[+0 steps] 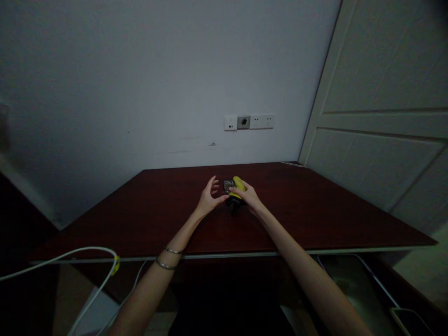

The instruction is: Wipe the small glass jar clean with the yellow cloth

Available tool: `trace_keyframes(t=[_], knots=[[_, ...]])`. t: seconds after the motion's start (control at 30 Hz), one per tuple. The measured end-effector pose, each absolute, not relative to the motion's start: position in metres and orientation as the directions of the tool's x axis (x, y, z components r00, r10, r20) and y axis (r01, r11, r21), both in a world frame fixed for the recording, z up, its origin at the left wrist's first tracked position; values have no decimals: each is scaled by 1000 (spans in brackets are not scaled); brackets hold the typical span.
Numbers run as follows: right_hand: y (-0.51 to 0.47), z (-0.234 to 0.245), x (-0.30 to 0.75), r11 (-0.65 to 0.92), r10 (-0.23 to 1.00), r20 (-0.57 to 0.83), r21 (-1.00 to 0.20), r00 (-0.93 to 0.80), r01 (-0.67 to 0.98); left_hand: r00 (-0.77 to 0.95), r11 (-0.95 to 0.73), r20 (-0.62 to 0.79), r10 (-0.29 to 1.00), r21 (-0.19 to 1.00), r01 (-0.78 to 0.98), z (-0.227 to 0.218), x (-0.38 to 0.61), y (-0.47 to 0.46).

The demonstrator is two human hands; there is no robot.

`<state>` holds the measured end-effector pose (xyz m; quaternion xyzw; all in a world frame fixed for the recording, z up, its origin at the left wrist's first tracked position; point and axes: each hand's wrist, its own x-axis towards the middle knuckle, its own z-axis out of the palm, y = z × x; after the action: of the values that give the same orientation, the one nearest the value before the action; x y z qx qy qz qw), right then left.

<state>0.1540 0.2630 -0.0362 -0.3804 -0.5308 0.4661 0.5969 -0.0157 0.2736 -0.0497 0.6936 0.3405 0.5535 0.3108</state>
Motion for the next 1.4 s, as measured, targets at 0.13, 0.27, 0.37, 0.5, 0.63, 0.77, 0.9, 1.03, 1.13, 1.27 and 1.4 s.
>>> trace_keyframes(t=[0.13,0.27,0.37,0.5,0.63,0.77,0.9,1.03,1.13,1.27,1.4], knots=[[261,-36,154,251,965,259,-953,-32,-168,249,-567,535,807,820,76,-52,-15,273],[260,-36,154,245,965,257,-955,-52,-166,307,-528,513,801,848,-40,-53,-16,274],[259,-36,154,246,965,256,-959,-57,-142,343,-534,506,791,845,-14,-53,-15,274],[257,-35,153,247,964,257,-959,-62,-136,381,-544,486,787,837,56,-52,-11,270],[255,-35,152,236,967,247,-961,-63,-142,370,-555,475,798,820,143,-50,-9,266],[256,-37,151,243,964,254,-960,-74,-137,308,-552,473,825,791,263,-50,-9,265],[261,-41,151,275,954,287,-954,-93,-117,258,-576,516,817,757,309,-51,-8,265],[270,-45,150,339,930,351,-934,-108,-115,202,-591,556,806,742,317,-54,-6,266],[275,-48,147,396,915,399,-916,-51,-67,194,-592,560,806,745,307,-54,-6,266],[271,-50,145,578,810,585,-808,40,112,189,-583,551,813,759,292,-53,-5,266],[262,-49,147,724,676,737,-661,-11,199,204,-574,540,817,794,200,-54,-4,266]])
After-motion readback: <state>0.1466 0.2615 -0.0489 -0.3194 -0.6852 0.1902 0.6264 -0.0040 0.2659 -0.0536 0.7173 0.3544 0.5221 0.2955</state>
